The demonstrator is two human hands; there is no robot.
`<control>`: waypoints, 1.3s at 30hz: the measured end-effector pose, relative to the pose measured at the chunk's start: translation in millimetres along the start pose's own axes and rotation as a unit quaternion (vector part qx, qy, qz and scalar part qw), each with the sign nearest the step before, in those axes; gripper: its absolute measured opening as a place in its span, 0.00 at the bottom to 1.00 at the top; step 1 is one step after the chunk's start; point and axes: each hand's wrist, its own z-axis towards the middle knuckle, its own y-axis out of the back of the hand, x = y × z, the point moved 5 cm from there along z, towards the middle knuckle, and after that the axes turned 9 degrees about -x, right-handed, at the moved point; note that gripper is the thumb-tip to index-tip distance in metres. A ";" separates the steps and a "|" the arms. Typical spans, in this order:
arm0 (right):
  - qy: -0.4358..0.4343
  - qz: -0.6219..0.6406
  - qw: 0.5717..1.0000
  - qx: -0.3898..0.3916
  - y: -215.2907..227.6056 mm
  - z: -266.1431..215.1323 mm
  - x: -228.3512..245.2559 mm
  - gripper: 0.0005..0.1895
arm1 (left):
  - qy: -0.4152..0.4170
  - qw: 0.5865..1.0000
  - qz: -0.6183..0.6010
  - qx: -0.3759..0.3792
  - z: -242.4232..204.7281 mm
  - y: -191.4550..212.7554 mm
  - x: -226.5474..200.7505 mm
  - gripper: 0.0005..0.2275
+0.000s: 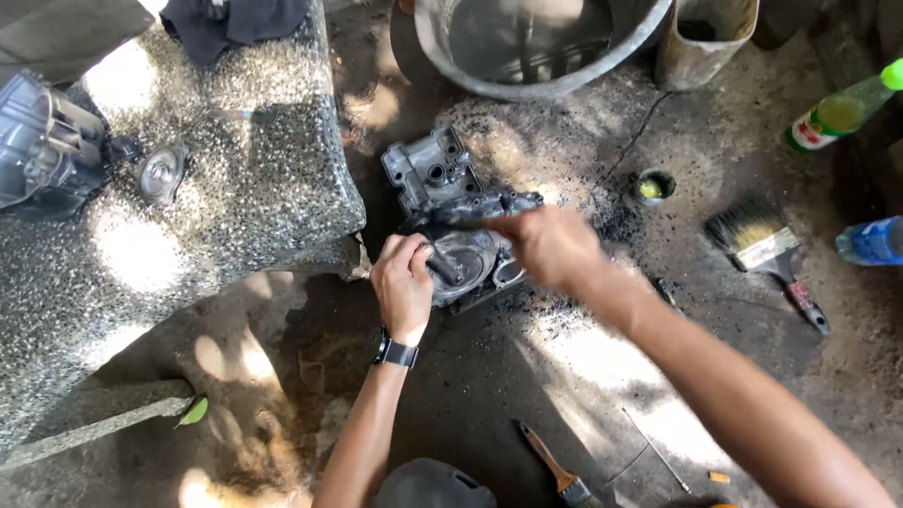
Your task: Scraping and brushing off grime and old gasket material from a motorcycle engine casing.
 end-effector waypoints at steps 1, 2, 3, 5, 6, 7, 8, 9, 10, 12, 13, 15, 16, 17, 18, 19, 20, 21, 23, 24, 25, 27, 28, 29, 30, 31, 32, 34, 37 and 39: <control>0.001 -0.003 1.000 -0.001 -5.5 2.6 -12.3 0.29 | 0.001 1.000 -0.002 -0.003 1.7 -0.1 -0.4 0.02; 0.006 -0.025 1.000 -0.010 -10.0 5.5 -24.3 0.24 | 0.000 1.000 -0.008 0.001 3.4 -0.7 -0.8 0.02; 0.010 -0.045 0.999 -0.017 -16.1 6.3 -37.5 0.20 | 0.001 1.000 -0.013 0.008 2.9 -1.3 -2.0 0.02; -0.017 -0.020 1.000 -0.010 -5.8 -2.8 -21.3 0.22 | -0.002 1.000 -0.013 0.008 1.9 -2.4 -1.0 0.02; -0.042 0.007 0.999 -0.006 -1.1 -7.4 -14.7 0.23 | -0.006 1.000 -0.012 0.008 1.6 -3.3 -0.8 0.02; -0.042 0.006 0.999 -0.005 -7.0 -3.7 -17.1 0.23 | -0.005 1.000 -0.012 0.007 1.3 -2.9 0.2 0.02; -0.049 0.003 0.999 -0.005 -12.4 0.0 -20.2 0.21 | -0.011 1.000 -0.006 0.004 1.3 -2.1 0.4 0.02; -0.058 -0.002 0.998 -0.010 -14.6 4.6 -25.3 0.21 | -0.020 1.000 -0.004 0.000 4.1 -4.7 -0.6 0.02; -0.060 -0.005 0.998 -0.013 -22.3 7.0 -36.4 0.21 | -0.021 1.000 -0.009 -0.002 5.6 -6.1 -0.9 0.02; -0.032 -0.002 0.996 -0.080 -39.3 7.3 -52.6 0.20 | -0.015 1.000 -0.017 0.006 -2.1 -3.1 1.3 0.02; -0.032 -0.005 0.996 -0.081 -38.7 1.5 -46.9 0.20 | -0.014 1.000 -0.019 0.004 -1.0 -3.2 1.7 0.02; -0.068 -0.005 0.994 -0.084 -36.6 -11.1 -39.9 0.18 | -0.010 1.000 -0.017 0.014 2.3 -5.6 1.8 0.02; -0.071 -0.006 0.994 -0.086 -31.5 -10.9 -36.8 0.18 | -0.010 1.000 -0.021 0.015 2.9 -7.3 2.5 0.02; -0.079 0.013 0.994 -0.073 -29.6 -12.0 -34.0 0.18 | -0.017 1.000 -0.024 0.005 -0.1 -7.2 3.1 0.02; -0.087 0.032 0.994 -0.061 -28.0 -13.0 -31.1 0.18 | -0.024 0.999 -0.027 -0.006 -3.1 -7.1 3.8 0.02; -0.090 0.031 0.994 -0.060 -34.4 -10.5 -29.3 0.18 | -0.022 0.999 -0.030 -0.004 -3.7 -7.1 4.4 0.02; -0.044 0.028 0.994 -0.094 -36.6 -8.2 -22.7 0.19 | -0.027 0.999 -0.029 -0.001 -4.5 -6.6 3.8 0.03; 0.007 0.024 0.991 -0.131 -36.2 -3.5 -14.8 0.20 | -0.033 0.999 -0.026 -0.004 -2.0 -5.6 3.1 0.03; 0.003 0.018 0.990 -0.143 -41.7 -5.6 -29.1 0.19 | -0.029 0.999 -0.027 -0.009 -3.4 -6.8 4.4 0.03; -0.003 0.015 0.988 -0.153 -44.7 -6.9 -37.3 0.18 | -0.025 0.999 -0.027 -0.011 -4.3 -8.3 5.6 0.03; -0.001 0.014 0.988 -0.155 -37.7 -8.2 -42.0 0.18 | -0.026 0.999 -0.028 -0.013 -4.4 -7.7 5.4 0.03; -0.091 0.008 0.983 -0.156 -26.7 -12.5 -61.8 0.16 | -0.033 0.999 -0.024 -0.013 -8.7 -7.0 4.9 0.03; -0.089 0.007 0.984 -0.155 -27.6 -12.4 -57.5 0.16 | -0.032 0.999 -0.023 -0.015 -10.5 -5.6 5.2 0.03; -0.046 0.058 0.977 -0.199 -22.0 -12.0 -50.3 0.16 | -0.026 0.999 -0.026 -0.006 -9.8 -6.6 4.7 0.03; -0.003 0.109 0.964 -0.242 -15.3 -12.7 -44.1 0.16 | -0.020 0.999 -0.029 0.002 -8.9 -7.9 3.2 0.03; -0.005 0.110 0.963 -0.244 -16.5 -11.5 -30.8 0.16 | -0.023 0.999 -0.030 0.003 -9.1 -7.4 3.0 0.03; -0.017 0.058 0.980 -0.191 -23.2 -8.6 -18.0 0.17 | -0.033 0.999 -0.029 0.007 -9.4 -7.2 2.2 0.03; -0.032 0.005 0.990 -0.138 -27.5 -5.1 -13.9 0.18 | -0.044 0.999 -0.030 0.011 -9.6 -8.2 0.6 0.04; -0.052 -0.047 0.991 -0.116 -20.1 -6.5 -16.0 0.17 | -0.029 0.999 -0.017 0.015 -11.5 -8.8 2.7 0.03; -0.087 -0.036 0.993 -0.068 -14.0 -17.5 7.3 0.20 | -0.031 0.999 -0.022 0.025 -16.0 -8.3 1.7 0.04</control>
